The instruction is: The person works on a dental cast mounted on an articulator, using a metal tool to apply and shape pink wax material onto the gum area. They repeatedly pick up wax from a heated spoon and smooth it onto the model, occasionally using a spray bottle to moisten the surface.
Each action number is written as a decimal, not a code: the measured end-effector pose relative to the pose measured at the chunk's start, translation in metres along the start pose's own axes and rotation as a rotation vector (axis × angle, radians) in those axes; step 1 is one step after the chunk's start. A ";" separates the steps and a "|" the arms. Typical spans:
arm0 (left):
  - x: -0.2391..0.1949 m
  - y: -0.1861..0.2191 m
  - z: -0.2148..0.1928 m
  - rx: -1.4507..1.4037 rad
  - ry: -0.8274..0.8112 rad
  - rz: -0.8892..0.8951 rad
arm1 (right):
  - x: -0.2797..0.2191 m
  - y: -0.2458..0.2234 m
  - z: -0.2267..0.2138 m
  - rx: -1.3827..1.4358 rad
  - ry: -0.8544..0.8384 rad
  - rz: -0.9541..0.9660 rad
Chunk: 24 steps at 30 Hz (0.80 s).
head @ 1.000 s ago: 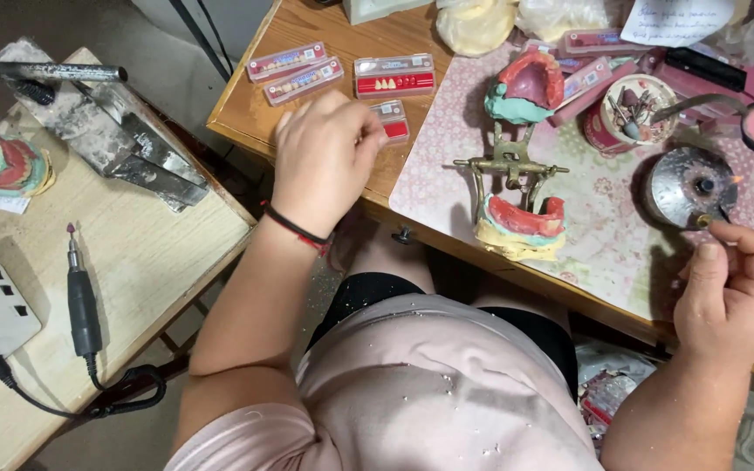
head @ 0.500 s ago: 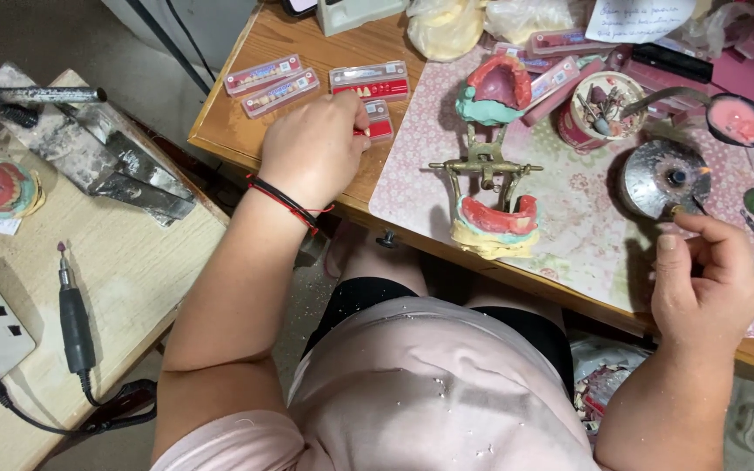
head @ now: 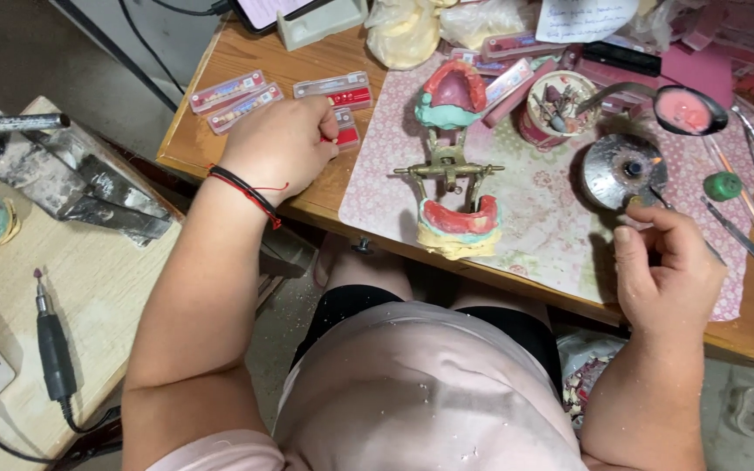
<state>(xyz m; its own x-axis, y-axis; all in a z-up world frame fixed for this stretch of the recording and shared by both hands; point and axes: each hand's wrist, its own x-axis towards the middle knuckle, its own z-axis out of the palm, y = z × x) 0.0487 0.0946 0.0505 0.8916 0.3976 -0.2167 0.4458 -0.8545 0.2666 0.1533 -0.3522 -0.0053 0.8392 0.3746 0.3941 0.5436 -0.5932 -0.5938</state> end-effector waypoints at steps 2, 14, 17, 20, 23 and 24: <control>0.002 -0.001 0.000 0.020 -0.008 0.017 | 0.001 -0.002 -0.001 0.003 -0.002 -0.010; -0.003 0.012 -0.012 0.064 -0.074 0.003 | 0.005 -0.009 -0.002 -0.050 -0.023 -0.015; -0.006 0.015 -0.015 0.060 -0.064 -0.014 | 0.006 -0.009 -0.002 -0.062 -0.018 -0.017; -0.009 0.010 -0.011 0.029 -0.009 0.016 | 0.008 -0.009 -0.002 -0.046 -0.012 -0.037; -0.017 0.013 -0.022 -0.037 0.030 0.053 | 0.016 -0.011 -0.002 0.065 0.045 -0.093; -0.021 0.016 -0.028 -0.085 0.020 0.055 | 0.021 -0.013 -0.002 0.165 0.090 -0.142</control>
<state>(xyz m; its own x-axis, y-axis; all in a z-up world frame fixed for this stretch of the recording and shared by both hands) 0.0394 0.0818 0.0861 0.9159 0.3585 -0.1808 0.4008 -0.8439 0.3567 0.1638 -0.3383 0.0115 0.7539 0.3762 0.5386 0.6568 -0.4122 -0.6314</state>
